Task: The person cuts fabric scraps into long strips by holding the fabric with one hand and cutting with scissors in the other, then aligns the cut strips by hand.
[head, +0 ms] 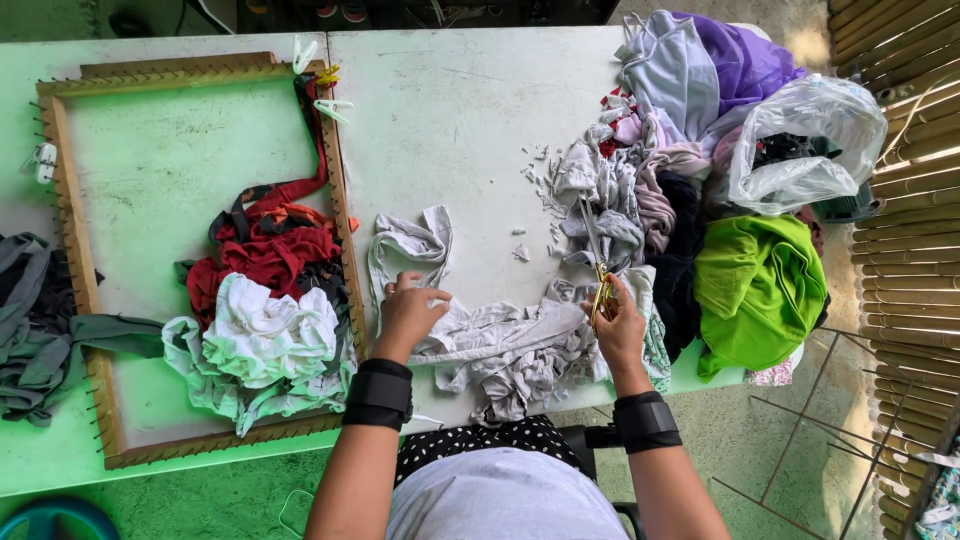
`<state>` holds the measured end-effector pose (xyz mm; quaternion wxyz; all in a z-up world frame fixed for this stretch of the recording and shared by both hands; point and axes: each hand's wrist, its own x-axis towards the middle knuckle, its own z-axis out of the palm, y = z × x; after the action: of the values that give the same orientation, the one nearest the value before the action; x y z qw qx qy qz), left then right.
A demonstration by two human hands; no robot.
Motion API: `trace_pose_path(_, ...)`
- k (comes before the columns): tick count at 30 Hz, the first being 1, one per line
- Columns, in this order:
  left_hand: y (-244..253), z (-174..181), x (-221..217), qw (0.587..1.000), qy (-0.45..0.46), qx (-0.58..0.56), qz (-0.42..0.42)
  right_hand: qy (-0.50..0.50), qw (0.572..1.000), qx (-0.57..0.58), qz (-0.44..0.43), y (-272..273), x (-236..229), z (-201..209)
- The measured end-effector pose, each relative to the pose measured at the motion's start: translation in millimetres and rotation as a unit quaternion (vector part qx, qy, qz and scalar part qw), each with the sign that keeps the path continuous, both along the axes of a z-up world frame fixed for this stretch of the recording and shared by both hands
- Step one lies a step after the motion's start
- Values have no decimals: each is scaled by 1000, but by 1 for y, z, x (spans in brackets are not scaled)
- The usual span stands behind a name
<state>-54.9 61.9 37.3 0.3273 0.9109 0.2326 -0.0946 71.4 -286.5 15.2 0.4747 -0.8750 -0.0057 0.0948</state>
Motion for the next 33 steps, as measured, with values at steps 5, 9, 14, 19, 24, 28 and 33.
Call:
trace_pose_path(5,-16,-12,22,990,130,-15,-53,66,998,15,-2,28,-3,20)
trace_pose_path(9,-34,-11,19,980,-60,-100,-163,149,985,79,29,57,-4,23)
trace_pose_path(14,-27,-50,7,999,-20,-32,-19,181,967,174,46,77,2,1)
trace_pose_path(19,-20,-28,8,992,54,53,103,194,962,186,57,87,-2,-7)
trace_pose_path(24,-13,-76,5,995,-51,-35,83,217,957,177,71,94,-8,2)
trace_pose_path(28,-15,-42,13,935,-229,-239,124,220,958,167,73,99,-11,12)
trace_pose_path(33,-20,-1,19,896,-235,-361,105,218,936,258,98,108,-16,10)
